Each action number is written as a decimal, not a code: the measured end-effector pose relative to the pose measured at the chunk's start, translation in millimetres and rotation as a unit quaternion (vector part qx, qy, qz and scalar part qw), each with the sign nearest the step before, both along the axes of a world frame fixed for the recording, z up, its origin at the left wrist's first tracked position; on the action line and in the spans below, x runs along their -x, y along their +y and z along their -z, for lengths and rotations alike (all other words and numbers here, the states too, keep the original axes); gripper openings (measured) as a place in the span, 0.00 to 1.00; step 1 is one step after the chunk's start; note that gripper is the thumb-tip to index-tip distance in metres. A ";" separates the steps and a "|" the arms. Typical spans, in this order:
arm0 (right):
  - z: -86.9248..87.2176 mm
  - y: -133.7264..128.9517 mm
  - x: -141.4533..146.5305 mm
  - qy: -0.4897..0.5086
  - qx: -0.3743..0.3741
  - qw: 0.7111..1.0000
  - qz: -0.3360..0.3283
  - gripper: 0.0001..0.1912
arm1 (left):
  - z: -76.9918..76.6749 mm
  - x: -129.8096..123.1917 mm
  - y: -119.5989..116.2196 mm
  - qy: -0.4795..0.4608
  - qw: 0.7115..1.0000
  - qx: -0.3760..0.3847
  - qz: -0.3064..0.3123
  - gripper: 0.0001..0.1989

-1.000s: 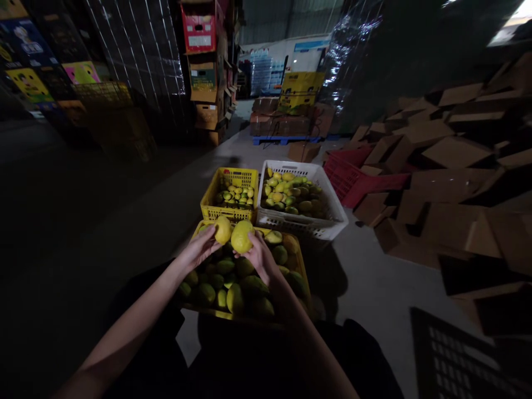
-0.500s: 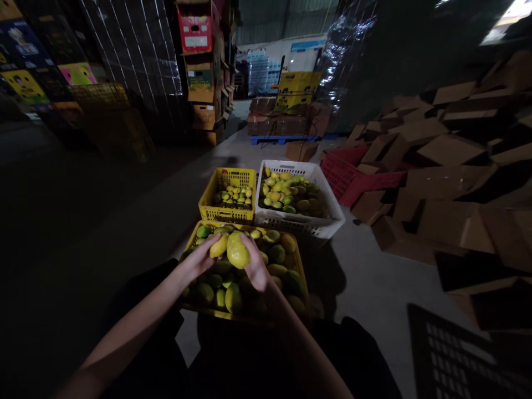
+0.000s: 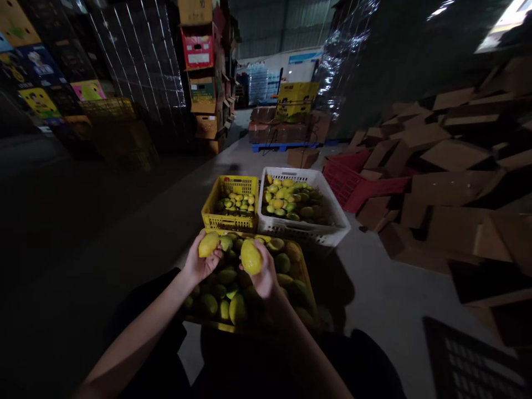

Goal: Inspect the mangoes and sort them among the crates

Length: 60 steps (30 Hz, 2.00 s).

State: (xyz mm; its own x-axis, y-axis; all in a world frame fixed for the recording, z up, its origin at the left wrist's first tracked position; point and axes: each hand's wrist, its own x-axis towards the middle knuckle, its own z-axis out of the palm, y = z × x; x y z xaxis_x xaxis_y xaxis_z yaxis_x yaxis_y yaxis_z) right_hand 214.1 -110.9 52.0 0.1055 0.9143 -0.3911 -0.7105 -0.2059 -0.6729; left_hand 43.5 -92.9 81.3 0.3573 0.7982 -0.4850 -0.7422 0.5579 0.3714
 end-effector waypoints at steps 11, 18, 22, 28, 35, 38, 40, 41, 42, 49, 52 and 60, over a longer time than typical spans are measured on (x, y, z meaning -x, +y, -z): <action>7.2 5.0 0.2 0.069 0.067 0.993 -0.071 0.09 | 8.5 -3.9 3.8 0.030 0.998 -0.058 -0.008 0.18; 0.4 0.7 -1.4 0.037 0.035 0.993 -0.109 0.12 | 14.6 -2.6 5.5 0.045 0.999 -0.012 -0.008 0.18; 1.1 1.5 -0.5 0.015 0.053 0.988 -0.143 0.16 | 16.9 -0.8 5.1 0.031 0.999 0.040 -0.005 0.17; -4.5 0.0 7.1 0.008 0.089 0.992 -0.088 0.09 | 15.0 -5.4 4.8 0.054 0.997 0.054 -0.024 0.16; -12.5 -3.4 6.3 0.045 0.077 0.993 -0.074 0.08 | 8.8 -4.8 4.2 0.036 0.998 0.040 -0.037 0.11; -5.9 -0.3 4.6 0.049 0.097 0.990 -0.085 0.14 | 8.0 -5.2 4.8 0.035 0.997 0.054 -0.033 0.13; 1.2 2.2 3.1 0.061 0.098 0.989 -0.096 0.15 | 7.9 -6.6 4.8 0.035 0.997 0.072 -0.021 0.15; 4.8 3.3 2.2 0.068 0.089 0.989 -0.100 0.14 | 8.1 -7.4 4.7 0.037 0.996 0.081 -0.018 0.15; 8.0 4.2 1.4 0.073 0.077 0.989 -0.104 0.12 | 8.6 -8.2 4.5 0.041 0.995 0.087 -0.017 0.15; 9.2 3.8 0.6 0.097 0.063 0.983 -0.141 0.05 | 16.1 -6.7 5.8 0.037 0.995 0.088 0.007 0.25; 4.1 2.5 1.7 0.114 0.090 0.981 -0.130 0.05 | 19.4 -4.4 7.7 0.042 0.995 0.088 0.022 0.28; -2.7 1.1 2.3 0.109 0.100 0.979 -0.142 0.05 | 22.2 -1.2 7.6 0.055 0.995 0.059 0.062 0.33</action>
